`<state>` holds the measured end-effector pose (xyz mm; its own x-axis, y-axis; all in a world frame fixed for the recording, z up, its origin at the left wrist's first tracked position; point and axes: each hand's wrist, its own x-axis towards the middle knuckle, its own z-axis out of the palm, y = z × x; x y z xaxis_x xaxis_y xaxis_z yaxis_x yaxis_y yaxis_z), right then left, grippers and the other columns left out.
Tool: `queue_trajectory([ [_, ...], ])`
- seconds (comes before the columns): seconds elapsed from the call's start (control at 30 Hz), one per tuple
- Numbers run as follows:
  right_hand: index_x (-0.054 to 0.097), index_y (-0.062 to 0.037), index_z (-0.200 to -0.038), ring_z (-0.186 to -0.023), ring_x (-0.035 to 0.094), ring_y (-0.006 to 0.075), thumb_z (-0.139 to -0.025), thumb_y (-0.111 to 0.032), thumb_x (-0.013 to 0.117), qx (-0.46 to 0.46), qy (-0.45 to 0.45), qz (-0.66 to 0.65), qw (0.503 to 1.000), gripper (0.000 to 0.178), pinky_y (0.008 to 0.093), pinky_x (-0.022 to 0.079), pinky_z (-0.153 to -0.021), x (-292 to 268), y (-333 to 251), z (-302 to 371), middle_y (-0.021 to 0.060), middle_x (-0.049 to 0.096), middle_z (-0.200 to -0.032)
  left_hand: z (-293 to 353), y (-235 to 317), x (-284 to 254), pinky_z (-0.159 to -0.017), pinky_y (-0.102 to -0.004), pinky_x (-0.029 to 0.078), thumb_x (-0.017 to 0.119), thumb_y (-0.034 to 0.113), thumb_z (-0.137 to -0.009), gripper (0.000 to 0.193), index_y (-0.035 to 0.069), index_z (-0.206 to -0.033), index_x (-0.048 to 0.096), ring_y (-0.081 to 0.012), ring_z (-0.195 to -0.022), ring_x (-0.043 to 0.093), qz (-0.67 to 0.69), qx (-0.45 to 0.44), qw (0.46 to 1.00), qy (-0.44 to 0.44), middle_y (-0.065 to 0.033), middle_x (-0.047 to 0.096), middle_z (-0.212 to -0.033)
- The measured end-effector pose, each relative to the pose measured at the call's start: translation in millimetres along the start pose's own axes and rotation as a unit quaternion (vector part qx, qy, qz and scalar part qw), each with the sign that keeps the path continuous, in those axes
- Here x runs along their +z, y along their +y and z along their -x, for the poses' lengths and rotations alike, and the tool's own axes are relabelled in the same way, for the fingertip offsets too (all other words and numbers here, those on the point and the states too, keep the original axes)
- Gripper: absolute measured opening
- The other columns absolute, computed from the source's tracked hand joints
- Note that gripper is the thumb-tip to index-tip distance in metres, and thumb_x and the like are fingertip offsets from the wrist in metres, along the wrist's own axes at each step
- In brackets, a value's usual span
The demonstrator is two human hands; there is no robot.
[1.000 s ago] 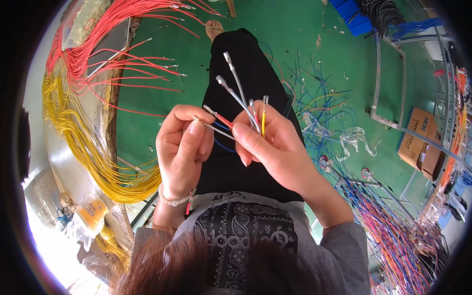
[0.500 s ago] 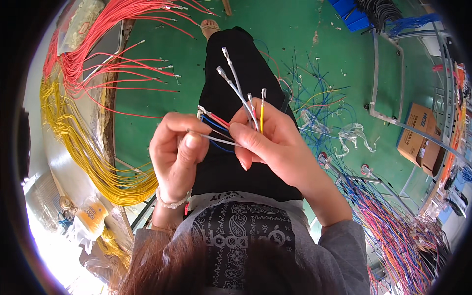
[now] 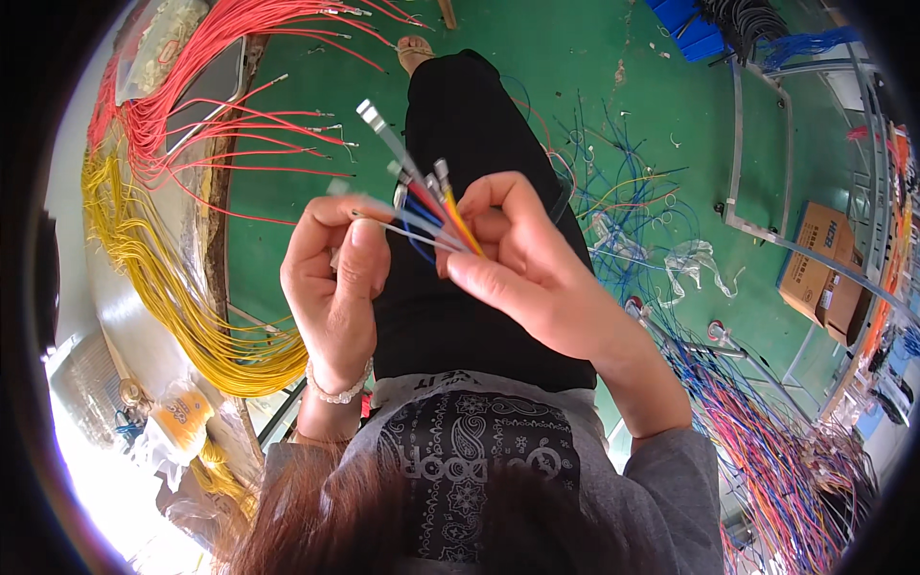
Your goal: The person is assembling wire harnesses by selecting colored wires and inserting them into plastic connectors at a factory workbench.
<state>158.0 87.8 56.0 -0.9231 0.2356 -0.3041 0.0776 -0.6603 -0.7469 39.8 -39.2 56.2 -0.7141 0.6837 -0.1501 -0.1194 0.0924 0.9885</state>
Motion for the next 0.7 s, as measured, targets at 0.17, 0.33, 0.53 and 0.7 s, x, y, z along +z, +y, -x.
queue_trajectory([
  [0.17, 0.041, -0.0062, -0.102, -0.070, 0.047, 0.0060, -0.095, -0.014, 0.052, -0.031, 0.054, 0.092, 0.994, 0.015, 0.0184, 0.035, -0.058, -3.0, 4.6, -5.0, 0.0080, 0.058, -0.086, 4.8, -4.1, 3.0, -0.051, -0.0157, 0.029, 0.055, 0.009, -0.094, 0.010, 0.000, -0.100, 0.057, 0.0000, -0.056, 0.037, 0.059, 0.003, 0.998, 0.024, 0.0058, 0.048, -0.068],
  [0.33, 0.042, -0.0060, -0.098, -0.064, 0.046, 0.0060, -0.095, -0.015, 0.053, -0.023, 0.065, 0.113, 0.991, 0.015, 0.0187, 0.035, -0.056, -2.8, 5.8, -4.9, 0.0086, 0.060, -0.084, 2.1, -3.2, 2.8, -0.047, -0.0175, 0.024, 0.053, 0.019, -0.096, 0.018, 0.001, -0.098, 0.055, -0.0015, -0.052, 0.034, -0.029, 0.040, 0.998, 0.024, 0.0058, 0.041, -0.062],
  [0.53, 0.045, -0.0042, -0.095, -0.061, 0.045, 0.0055, -0.095, -0.014, 0.054, -0.001, 0.074, 0.107, 0.991, 0.014, 0.0183, 0.034, -0.053, -1.5, 3.7, -5.8, 0.0081, 0.059, -0.082, 0.9, 0.4, 6.1, -0.046, -0.0169, 0.022, 0.054, 0.017, -0.095, 0.017, 0.001, -0.099, 0.056, -0.0004, -0.052, 0.033, -0.009, 0.032, 0.999, 0.030, 0.0068, 0.041, -0.063],
  [0.7, 0.046, -0.0043, -0.092, -0.058, 0.044, 0.0056, -0.094, -0.017, 0.054, -0.005, 0.079, 0.080, 0.994, 0.015, 0.0182, 0.033, -0.050, -4.8, 5.3, -5.6, 0.0090, 0.059, -0.079, -0.1, -3.6, -3.1, -0.054, -0.0158, 0.031, 0.058, 0.008, -0.092, 0.012, 0.000, -0.101, 0.058, 0.0002, -0.063, 0.039, 0.002, -0.002, 1.000, 0.013, 0.0028, 0.055, -0.079],
])
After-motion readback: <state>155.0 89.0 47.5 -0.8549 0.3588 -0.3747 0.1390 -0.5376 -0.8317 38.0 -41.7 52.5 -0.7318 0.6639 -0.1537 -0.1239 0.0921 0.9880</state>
